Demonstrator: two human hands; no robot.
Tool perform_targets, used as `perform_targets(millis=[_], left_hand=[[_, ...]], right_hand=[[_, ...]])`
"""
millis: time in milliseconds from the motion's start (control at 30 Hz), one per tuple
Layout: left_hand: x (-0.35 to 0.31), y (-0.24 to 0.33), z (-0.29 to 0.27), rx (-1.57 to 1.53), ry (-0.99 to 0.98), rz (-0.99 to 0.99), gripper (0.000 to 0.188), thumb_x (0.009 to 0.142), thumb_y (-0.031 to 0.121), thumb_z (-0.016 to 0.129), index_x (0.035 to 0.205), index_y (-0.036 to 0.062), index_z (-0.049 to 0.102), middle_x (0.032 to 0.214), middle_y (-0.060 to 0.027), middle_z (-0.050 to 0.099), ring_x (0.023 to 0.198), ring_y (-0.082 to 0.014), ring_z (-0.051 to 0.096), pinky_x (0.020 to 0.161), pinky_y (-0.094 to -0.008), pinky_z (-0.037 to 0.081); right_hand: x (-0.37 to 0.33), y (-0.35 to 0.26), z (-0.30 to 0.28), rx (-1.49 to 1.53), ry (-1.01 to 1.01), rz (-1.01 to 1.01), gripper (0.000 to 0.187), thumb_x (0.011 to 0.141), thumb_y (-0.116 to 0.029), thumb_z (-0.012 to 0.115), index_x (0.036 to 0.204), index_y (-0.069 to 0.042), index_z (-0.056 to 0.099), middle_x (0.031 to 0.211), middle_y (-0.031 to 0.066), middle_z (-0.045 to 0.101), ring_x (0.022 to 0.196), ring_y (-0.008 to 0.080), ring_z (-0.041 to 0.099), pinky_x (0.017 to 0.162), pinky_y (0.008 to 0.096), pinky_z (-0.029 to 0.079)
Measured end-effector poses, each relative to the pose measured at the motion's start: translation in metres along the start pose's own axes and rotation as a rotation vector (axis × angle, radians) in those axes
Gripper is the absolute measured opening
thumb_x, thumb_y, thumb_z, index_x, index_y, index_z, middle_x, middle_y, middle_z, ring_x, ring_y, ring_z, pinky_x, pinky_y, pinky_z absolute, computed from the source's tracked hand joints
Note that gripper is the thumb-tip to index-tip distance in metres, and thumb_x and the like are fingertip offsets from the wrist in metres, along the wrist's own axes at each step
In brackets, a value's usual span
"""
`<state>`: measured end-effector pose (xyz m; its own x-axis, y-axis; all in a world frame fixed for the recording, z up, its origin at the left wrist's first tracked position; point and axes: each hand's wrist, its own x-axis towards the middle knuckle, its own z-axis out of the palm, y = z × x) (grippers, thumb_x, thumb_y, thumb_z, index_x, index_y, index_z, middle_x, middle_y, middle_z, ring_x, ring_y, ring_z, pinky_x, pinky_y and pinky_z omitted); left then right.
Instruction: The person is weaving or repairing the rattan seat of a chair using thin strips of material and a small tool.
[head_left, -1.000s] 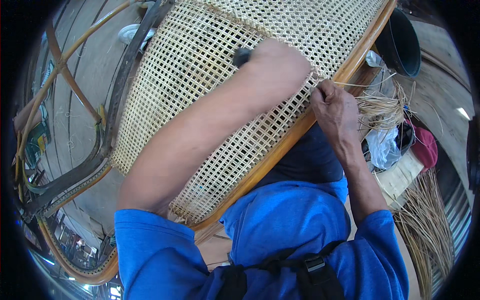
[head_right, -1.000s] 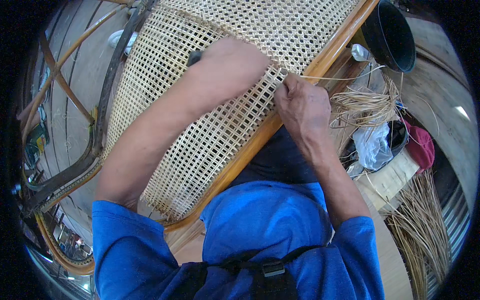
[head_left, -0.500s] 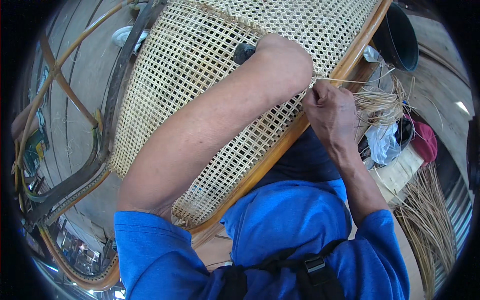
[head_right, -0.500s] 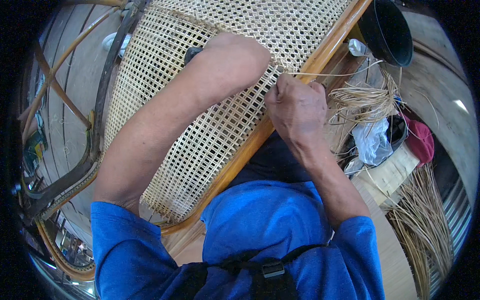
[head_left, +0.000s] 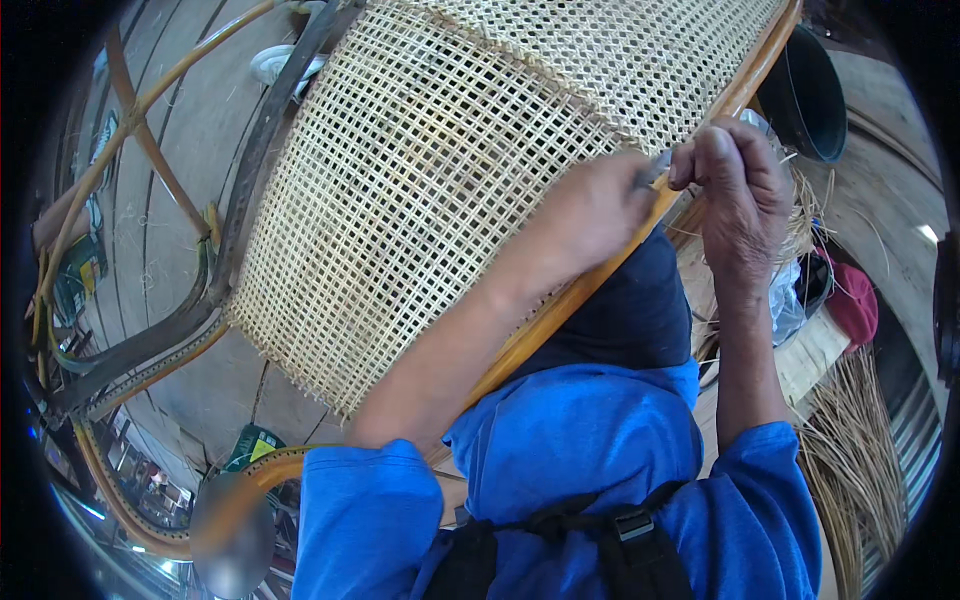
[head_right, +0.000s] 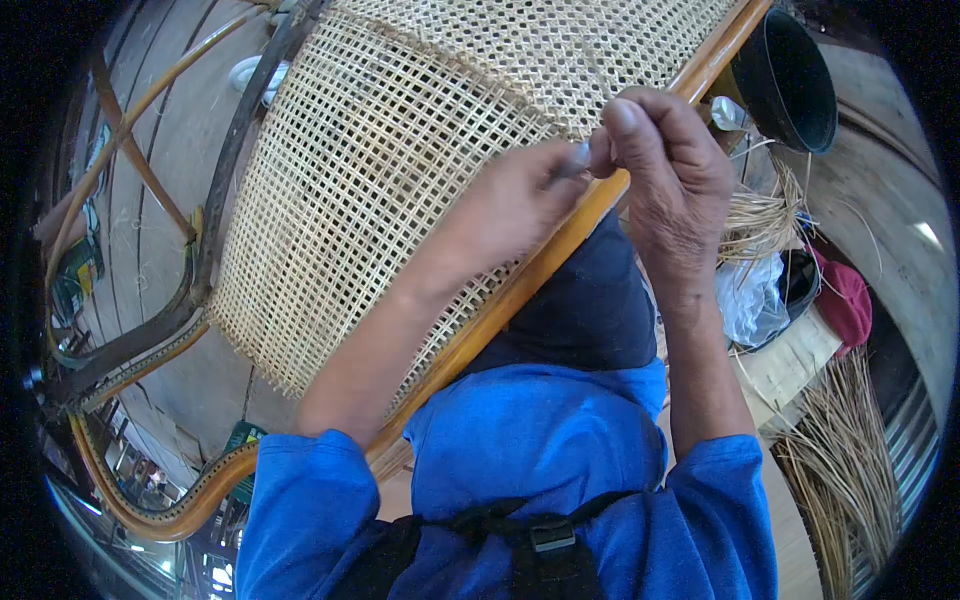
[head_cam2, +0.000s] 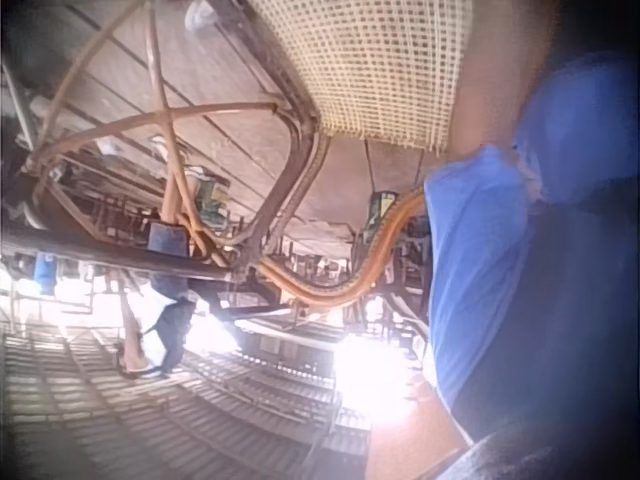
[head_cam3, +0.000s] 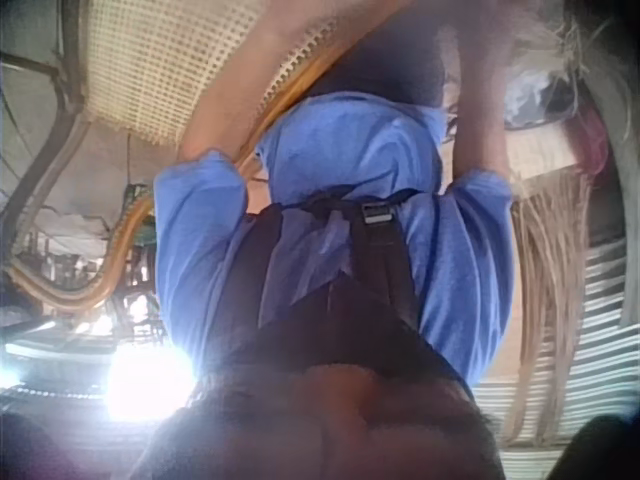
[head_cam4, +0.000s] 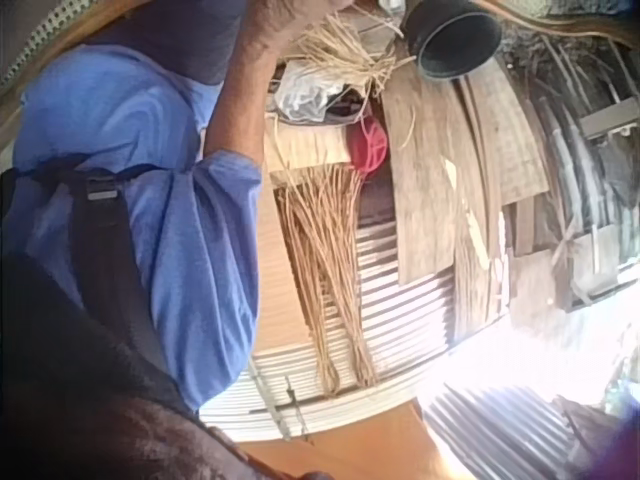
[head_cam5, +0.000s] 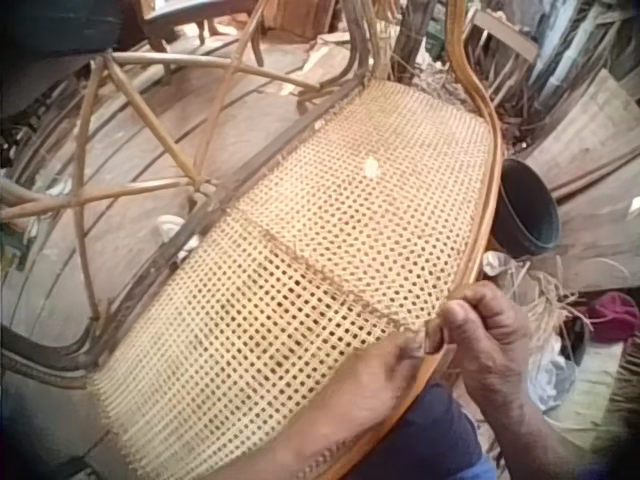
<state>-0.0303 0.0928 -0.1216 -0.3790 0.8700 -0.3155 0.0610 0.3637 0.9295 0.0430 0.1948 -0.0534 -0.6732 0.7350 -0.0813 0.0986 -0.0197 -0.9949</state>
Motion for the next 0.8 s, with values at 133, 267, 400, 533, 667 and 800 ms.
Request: perform_targets(millis=[133,267,400,533,667,800], left_hand=[[-0.003,0.001,-0.007,-0.327,-0.256,-0.134,0.032,0.089,0.027,0.052,0.094,-0.0036,0.059,0.070,-0.0110,0.061,0.061,-0.0189,0.056,0.065,-0.0358,0.048],[-0.022,0.008,-0.062,0.128,-0.533,-0.350,0.029,0.090,0.025,0.048,0.091,-0.0028,0.057,0.070,-0.0142,0.062,0.061,-0.0248,0.059,0.064,-0.0401,0.048],[-0.014,0.023,-0.079,0.707,-0.106,-0.065,0.021,0.086,0.016,0.048,0.082,-0.0003,0.060,0.068,-0.0188,0.062,0.067,-0.0353,0.063,0.061,-0.0451,0.048],[0.013,0.042,-0.078,0.936,-0.212,0.149,0.016,0.079,0.011,0.052,0.072,0.0016,0.063,0.071,-0.0185,0.064,0.069,-0.0323,0.065,0.062,-0.0427,0.050],[0.028,0.050,-0.068,1.045,-0.345,0.239,0.013,0.074,0.010,0.057,0.068,0.0050,0.068,0.072,-0.0163,0.066,0.072,-0.0281,0.067,0.062,-0.0372,0.052],[0.036,0.037,-0.045,1.128,-0.464,0.248,0.014,0.075,0.012,0.057,0.069,0.0060,0.068,0.072,-0.0153,0.066,0.071,-0.0282,0.067,0.062,-0.0384,0.052]], right_hand=[[-0.010,0.021,-0.001,-0.563,-0.035,0.194,0.020,0.088,-0.020,0.062,0.079,-0.002,0.064,0.061,0.0048,0.059,0.056,0.0130,0.057,0.053,0.0283,0.045],[-0.015,0.017,0.005,-0.966,-0.069,0.212,0.026,0.085,-0.026,0.060,0.075,-0.002,0.060,0.065,0.0207,0.058,0.061,0.0343,0.061,0.058,0.0408,0.047],[-0.021,0.036,0.005,-1.111,-0.102,0.106,0.026,0.085,-0.023,0.057,0.070,-0.002,0.057,0.064,0.0207,0.058,0.061,0.0371,0.060,0.058,0.0443,0.048],[-0.023,0.040,0.014,-1.130,-0.078,0.180,0.025,0.083,-0.021,0.054,0.068,-0.002,0.056,0.063,0.0221,0.057,0.062,0.0394,0.060,0.059,0.0472,0.048],[-0.018,0.040,0.013,-1.189,-0.097,0.189,0.024,0.083,-0.021,0.055,0.067,-0.002,0.055,0.062,0.0229,0.056,0.062,0.0398,0.060,0.058,0.0474,0.048],[-0.022,0.050,0.011,-1.137,-0.141,0.157,0.022,0.083,-0.020,0.055,0.069,-0.003,0.055,0.062,0.0222,0.056,0.062,0.0399,0.059,0.058,0.0477,0.048]])
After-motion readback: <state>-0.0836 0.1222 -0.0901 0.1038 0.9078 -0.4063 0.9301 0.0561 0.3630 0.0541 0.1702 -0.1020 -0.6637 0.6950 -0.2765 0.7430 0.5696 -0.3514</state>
